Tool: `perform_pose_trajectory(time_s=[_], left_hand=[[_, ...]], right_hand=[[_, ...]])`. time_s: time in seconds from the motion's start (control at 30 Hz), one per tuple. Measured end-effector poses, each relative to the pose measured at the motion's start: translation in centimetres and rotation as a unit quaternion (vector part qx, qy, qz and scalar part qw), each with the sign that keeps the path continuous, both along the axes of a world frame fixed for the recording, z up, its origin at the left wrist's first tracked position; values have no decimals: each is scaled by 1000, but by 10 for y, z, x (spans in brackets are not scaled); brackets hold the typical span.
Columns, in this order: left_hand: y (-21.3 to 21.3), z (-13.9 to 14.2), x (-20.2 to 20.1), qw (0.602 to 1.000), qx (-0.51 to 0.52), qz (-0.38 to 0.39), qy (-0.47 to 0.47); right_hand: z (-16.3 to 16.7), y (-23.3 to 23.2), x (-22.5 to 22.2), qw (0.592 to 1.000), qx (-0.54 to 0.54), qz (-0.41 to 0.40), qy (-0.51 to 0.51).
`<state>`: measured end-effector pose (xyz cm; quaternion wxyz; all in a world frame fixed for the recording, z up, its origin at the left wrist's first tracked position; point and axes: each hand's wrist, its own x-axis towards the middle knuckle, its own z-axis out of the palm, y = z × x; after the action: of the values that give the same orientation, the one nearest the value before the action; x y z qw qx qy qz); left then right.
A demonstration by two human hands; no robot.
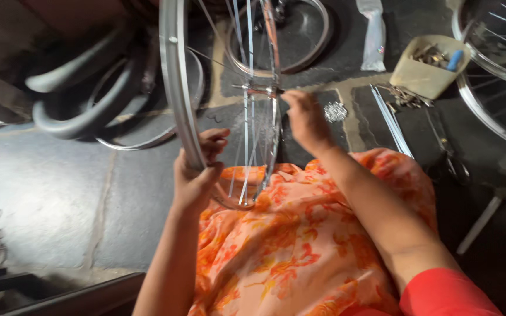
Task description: The person laces a bicycle wheel by inserting spokes through the rim and hub, then threading nipples onto the spoke ends. They rotate the wheel to access different holes and continue adding spokes one at a time.
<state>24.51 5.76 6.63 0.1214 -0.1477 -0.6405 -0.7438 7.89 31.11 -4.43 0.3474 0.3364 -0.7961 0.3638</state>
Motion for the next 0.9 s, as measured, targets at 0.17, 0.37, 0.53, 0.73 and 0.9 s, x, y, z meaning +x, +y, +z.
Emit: perform_pose_trajectory(time_s=[0.17, 0.37, 0.53, 0.73, 0.9], left_hand=[[1, -2, -6, 997, 29, -62, 40], [2, 7, -15, 997, 29, -70, 5], [3, 16, -21, 996, 37, -78, -27], [1, 18, -17, 993, 54, -74, -73], [-4, 16, -15, 993, 65, -71, -67]], right_hand=[[-96, 97, -60, 952, -82, -191, -223], [-158, 124, -97, 886, 56, -245, -390], [-177, 108, -128, 854, 124, -239, -446], [-193, 99, -148, 869, 210, -201, -399], [-187, 91, -159, 717, 28, -298, -630]])
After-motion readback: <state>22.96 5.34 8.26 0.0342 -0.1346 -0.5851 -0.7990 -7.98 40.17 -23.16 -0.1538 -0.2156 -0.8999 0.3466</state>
